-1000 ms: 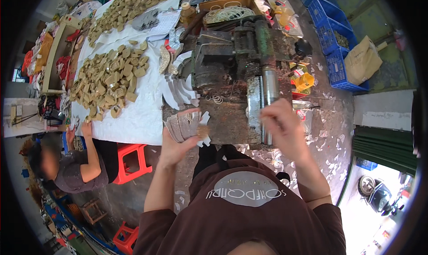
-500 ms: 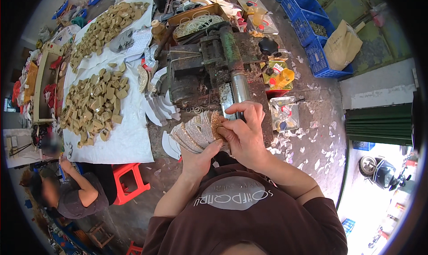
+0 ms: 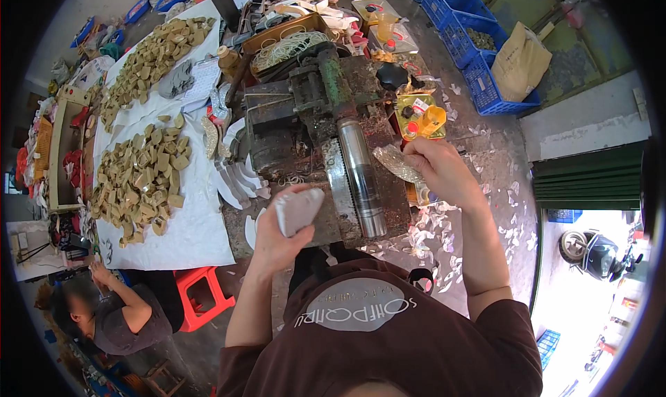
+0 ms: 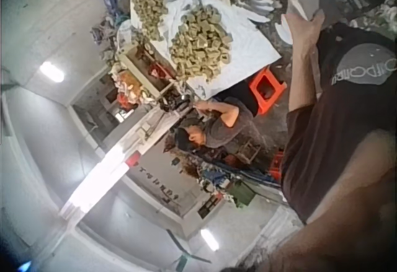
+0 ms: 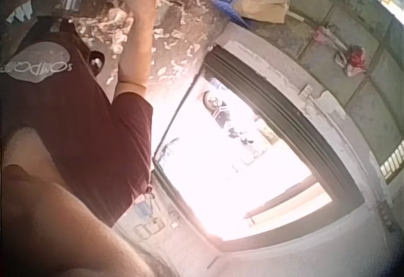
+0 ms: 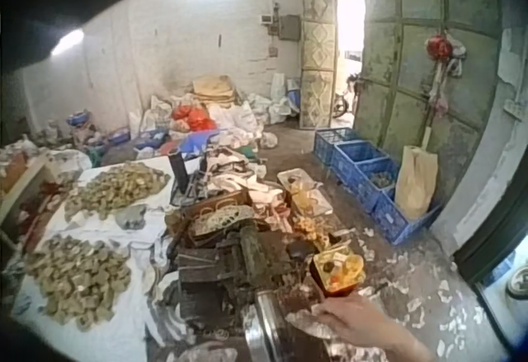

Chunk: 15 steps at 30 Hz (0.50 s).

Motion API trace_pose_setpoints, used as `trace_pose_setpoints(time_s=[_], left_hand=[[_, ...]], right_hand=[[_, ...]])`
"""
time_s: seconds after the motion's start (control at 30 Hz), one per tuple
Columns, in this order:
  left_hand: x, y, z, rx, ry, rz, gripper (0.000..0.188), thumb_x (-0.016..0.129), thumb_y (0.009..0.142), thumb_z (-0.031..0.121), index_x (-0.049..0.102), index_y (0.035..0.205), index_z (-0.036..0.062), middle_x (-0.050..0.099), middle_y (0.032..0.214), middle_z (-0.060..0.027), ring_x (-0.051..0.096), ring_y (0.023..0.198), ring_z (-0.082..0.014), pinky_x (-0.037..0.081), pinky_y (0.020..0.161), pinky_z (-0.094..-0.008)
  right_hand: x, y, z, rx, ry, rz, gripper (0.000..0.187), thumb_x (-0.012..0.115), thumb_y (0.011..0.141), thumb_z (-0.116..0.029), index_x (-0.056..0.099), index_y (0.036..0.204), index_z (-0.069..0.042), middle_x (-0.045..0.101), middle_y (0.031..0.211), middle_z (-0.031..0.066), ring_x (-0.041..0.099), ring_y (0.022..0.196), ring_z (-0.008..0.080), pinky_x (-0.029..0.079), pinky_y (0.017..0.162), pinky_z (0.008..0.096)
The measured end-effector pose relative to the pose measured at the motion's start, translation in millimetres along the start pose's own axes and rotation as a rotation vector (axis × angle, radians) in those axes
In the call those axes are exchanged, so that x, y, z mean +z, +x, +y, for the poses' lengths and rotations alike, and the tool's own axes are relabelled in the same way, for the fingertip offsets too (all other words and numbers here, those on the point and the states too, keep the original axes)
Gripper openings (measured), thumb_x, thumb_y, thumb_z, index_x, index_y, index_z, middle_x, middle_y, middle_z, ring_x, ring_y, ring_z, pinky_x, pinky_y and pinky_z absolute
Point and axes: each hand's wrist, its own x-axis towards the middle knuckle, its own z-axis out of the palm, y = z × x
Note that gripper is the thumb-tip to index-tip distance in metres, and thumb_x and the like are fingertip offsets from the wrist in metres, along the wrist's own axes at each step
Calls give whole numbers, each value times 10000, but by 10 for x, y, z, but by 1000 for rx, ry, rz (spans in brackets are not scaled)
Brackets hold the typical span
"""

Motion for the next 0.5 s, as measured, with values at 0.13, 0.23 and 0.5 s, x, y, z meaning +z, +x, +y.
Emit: trace_pose_setpoints(time_s=[0.13,0.23,0.5], left_hand=[[143,107,82,246,340,-246,703,650,622,18,470,1300,68,470,1271,-160,474,1203,-354,384,1015,-392],[226,160,149,179,353,-291,679,657,627,70,483,1283,36,439,1309,-153,466,1206,-347,359,1036,-392],[-228,-126,-98,23,203,89,514,660,642,58,553,1140,-6,545,1163,-151,569,1082,-293,444,927,-348]], right_hand=[[207,-42,172,72,-111,-203,42,575,846,-94,579,874,-63,625,817,125,591,776,330,420,754,419],[443,-36,54,-66,-101,-70,57,600,823,-86,591,875,-62,617,803,109,584,831,319,425,755,412],[511,-113,197,95,112,237,163,657,803,-27,607,956,-1,599,802,105,590,751,229,471,711,334]])
